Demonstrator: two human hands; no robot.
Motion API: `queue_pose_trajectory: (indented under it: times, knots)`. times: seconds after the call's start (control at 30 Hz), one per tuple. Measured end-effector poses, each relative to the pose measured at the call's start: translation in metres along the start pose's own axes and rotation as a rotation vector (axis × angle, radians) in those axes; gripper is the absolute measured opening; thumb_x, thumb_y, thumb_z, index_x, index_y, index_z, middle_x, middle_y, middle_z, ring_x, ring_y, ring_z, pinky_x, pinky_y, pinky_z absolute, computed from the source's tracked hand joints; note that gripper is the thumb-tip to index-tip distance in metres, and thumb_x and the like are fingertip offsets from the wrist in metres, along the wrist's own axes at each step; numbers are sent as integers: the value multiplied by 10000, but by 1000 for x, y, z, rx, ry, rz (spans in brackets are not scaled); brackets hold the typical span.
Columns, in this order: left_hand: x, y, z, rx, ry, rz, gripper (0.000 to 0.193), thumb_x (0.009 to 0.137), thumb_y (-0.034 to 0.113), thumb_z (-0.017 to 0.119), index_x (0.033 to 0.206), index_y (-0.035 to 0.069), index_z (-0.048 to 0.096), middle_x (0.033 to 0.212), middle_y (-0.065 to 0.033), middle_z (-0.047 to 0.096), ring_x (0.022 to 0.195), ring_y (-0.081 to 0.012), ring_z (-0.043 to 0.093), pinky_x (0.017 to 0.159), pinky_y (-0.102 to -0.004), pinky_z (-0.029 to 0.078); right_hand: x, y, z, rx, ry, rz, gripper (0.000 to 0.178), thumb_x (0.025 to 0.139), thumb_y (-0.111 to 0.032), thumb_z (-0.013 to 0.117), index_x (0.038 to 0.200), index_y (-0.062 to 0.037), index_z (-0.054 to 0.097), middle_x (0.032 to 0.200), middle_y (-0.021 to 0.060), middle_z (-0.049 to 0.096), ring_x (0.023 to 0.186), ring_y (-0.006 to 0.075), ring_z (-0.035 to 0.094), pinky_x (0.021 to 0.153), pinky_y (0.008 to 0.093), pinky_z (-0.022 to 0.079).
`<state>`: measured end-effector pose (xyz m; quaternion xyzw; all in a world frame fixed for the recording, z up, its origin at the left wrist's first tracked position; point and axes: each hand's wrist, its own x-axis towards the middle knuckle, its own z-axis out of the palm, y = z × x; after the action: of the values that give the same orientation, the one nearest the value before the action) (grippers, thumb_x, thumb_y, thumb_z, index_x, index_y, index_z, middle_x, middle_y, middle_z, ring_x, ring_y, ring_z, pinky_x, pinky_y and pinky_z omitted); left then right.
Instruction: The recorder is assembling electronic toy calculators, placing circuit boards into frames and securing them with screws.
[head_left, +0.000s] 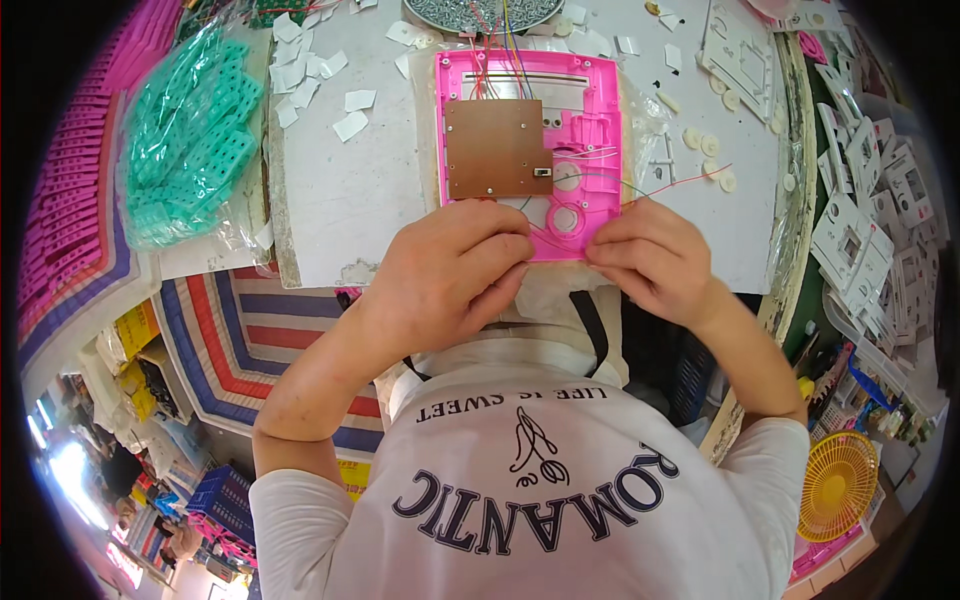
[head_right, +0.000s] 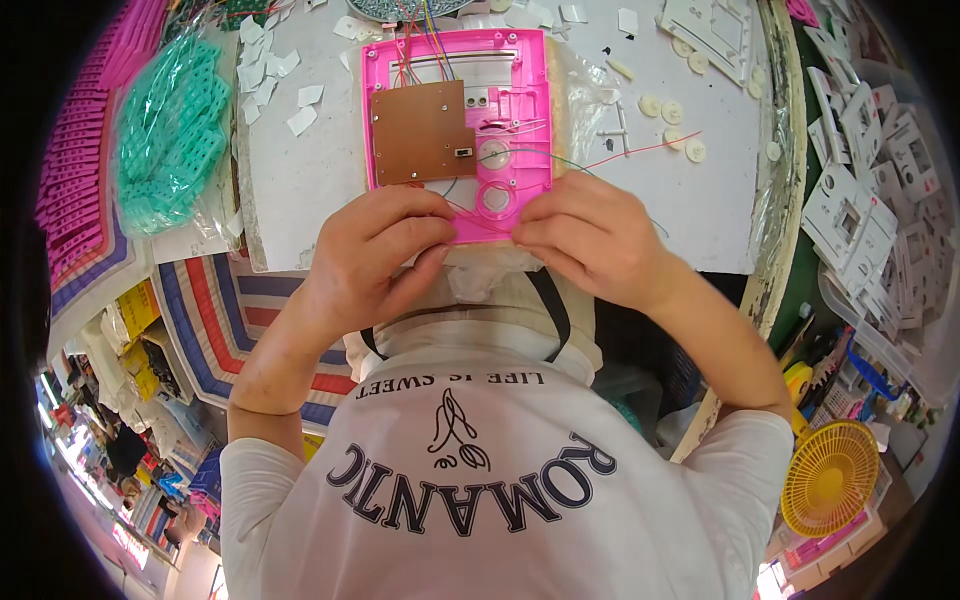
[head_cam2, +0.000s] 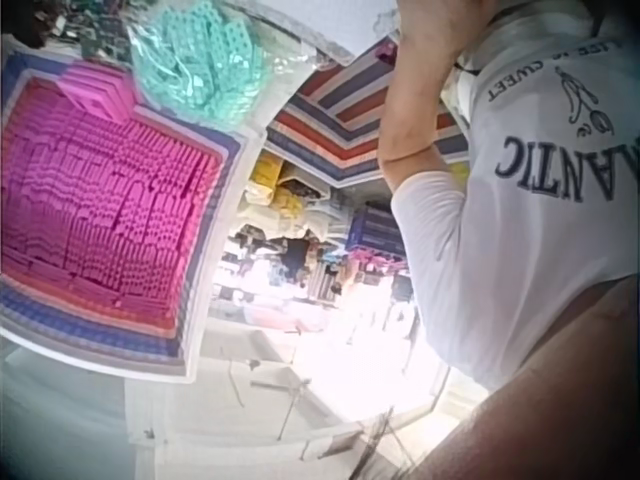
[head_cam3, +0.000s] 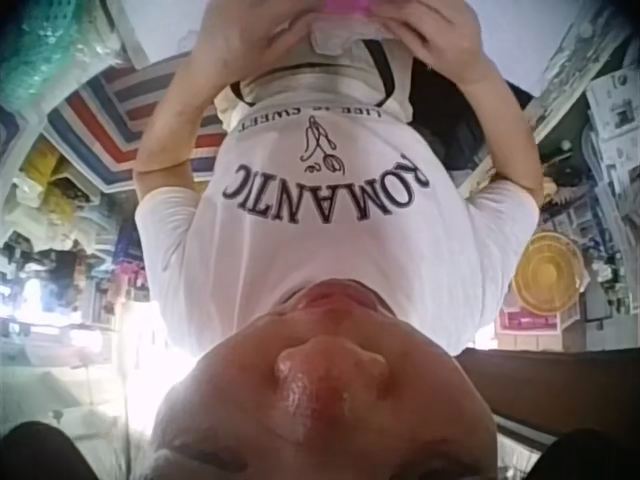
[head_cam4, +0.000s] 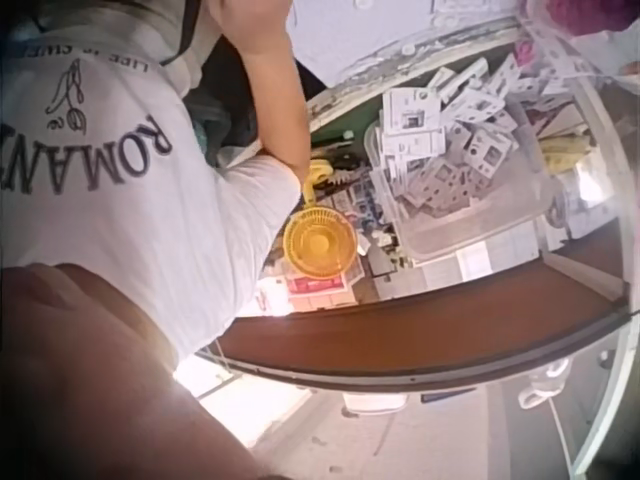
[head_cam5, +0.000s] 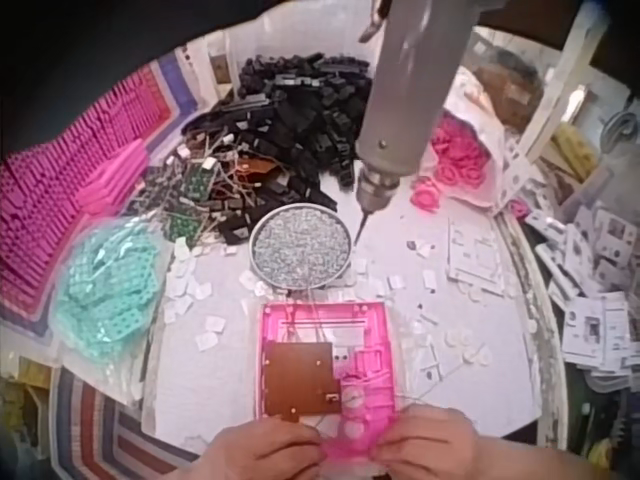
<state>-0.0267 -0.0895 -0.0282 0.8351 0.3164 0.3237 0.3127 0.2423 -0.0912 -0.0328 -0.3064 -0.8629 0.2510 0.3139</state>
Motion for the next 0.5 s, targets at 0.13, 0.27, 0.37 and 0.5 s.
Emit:
queue_pose_trajectory:
  times: [0.13,0.27,0.37,0.5]
  knots:
    - [0,3,1,25,-24,-12,322,728,-13,769,1035,54,699,1066,-103,685,891,-304,673,756,-393,567,-19,-6,17,-41,198,99,234,711,-51,861,888,-63,709,975,55,699,862,261,591,717,336,483]
    - [8,20,11,90,-86,40,435,728,81,792,1152,64,699,1156,-90,663,954,-296,627,834,-423,514,-15,-15,14,12,207,275,222,707,-66,868,861,-81,709,1037,53,696,941,275,559,836,371,447]
    - [7,18,15,145,-148,93,505,732,150,799,1216,56,688,1204,-83,648,1014,-289,603,887,-445,479,-16,-17,16,-42,202,283,228,705,-81,871,865,-91,710,1065,55,689,985,279,533,874,382,427]
    - [1,12,17,183,-166,158,530,732,156,798,1235,42,676,1223,-78,647,1028,-280,600,897,-450,470,-14,-19,8,-255,114,166,221,719,-107,866,871,-93,706,1072,55,685,979,288,527,862,389,443]
